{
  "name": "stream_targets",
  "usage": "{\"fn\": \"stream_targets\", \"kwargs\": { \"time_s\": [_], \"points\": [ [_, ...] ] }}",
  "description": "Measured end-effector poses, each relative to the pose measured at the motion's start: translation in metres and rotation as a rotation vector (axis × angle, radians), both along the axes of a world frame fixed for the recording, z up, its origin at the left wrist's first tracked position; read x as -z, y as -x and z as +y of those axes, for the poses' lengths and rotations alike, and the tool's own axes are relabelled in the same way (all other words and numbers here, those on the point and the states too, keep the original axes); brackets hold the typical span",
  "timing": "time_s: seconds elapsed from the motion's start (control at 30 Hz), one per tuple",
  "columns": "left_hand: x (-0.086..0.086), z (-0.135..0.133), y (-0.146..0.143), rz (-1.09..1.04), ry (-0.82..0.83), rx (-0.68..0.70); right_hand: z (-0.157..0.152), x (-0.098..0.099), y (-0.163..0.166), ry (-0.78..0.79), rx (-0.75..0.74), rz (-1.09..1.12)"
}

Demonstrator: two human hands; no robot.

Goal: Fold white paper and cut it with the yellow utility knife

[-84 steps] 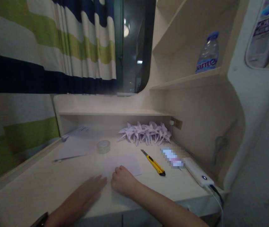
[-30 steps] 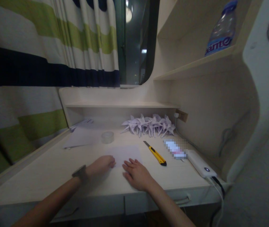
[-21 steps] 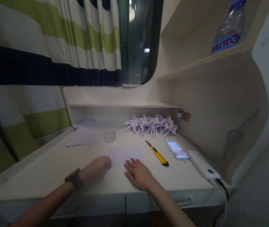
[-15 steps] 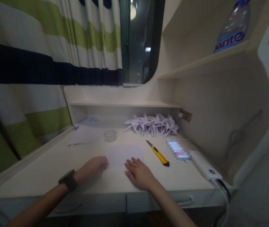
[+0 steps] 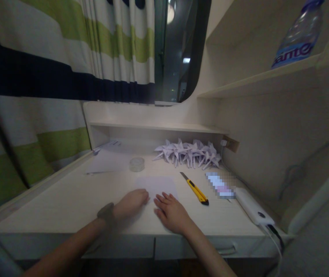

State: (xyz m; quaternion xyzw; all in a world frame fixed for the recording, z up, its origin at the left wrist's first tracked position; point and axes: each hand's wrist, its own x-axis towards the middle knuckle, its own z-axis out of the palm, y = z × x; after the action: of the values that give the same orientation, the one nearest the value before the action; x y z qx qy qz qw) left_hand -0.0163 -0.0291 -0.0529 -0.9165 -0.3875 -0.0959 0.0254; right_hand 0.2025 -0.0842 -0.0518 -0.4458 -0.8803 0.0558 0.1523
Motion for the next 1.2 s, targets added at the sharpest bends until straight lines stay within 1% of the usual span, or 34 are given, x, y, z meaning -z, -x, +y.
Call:
{"fn": "stream_targets", "kwargs": {
  "time_s": [0.07, 0.13, 0.3, 0.43, 0.57, 0.67, 0.8, 0.93, 1.03, 1.1, 1.2],
  "points": [
    [0.003, 0.003, -0.008, 0.026, 0.007, -0.008, 0.0, 0.0, 0.0, 0.004, 0.0, 0.0],
    [0.002, 0.004, -0.007, 0.039, 0.014, -0.032, 0.0, 0.0, 0.0, 0.007, 0.002, -0.002],
    [-0.005, -0.003, 0.009, 0.021, 0.018, -0.143, 0.0, 0.001, -0.001, -0.006, 0.0, -0.004],
    [-0.012, -0.007, 0.023, 0.021, 0.069, -0.26, 0.001, 0.002, -0.001, -0.006, -0.002, 0.003],
    [-0.016, -0.007, 0.034, 0.053, 0.105, -0.299, 0.0, 0.0, -0.001, -0.005, -0.003, 0.001],
    [-0.018, -0.009, 0.034, 0.103, 0.076, -0.257, -0.001, -0.001, -0.001, -0.007, -0.004, 0.002],
    [-0.017, -0.01, 0.014, 0.066, -0.044, -0.151, -0.002, 0.001, -0.002, -0.017, -0.004, 0.01],
    [-0.009, -0.006, -0.006, 0.05, -0.059, -0.058, 0.005, 0.005, -0.005, -0.072, -0.02, 0.064],
    [-0.002, -0.004, -0.01, 0.07, -0.073, -0.035, 0.014, 0.005, -0.001, -0.151, 0.008, 0.115],
    [0.0, -0.004, -0.01, 0.076, -0.083, -0.029, 0.021, 0.003, 0.005, -0.173, 0.055, 0.085],
    [-0.002, -0.006, -0.01, 0.107, -0.091, -0.008, 0.029, 0.001, 0.018, -0.149, 0.101, -0.012]
  ]
}}
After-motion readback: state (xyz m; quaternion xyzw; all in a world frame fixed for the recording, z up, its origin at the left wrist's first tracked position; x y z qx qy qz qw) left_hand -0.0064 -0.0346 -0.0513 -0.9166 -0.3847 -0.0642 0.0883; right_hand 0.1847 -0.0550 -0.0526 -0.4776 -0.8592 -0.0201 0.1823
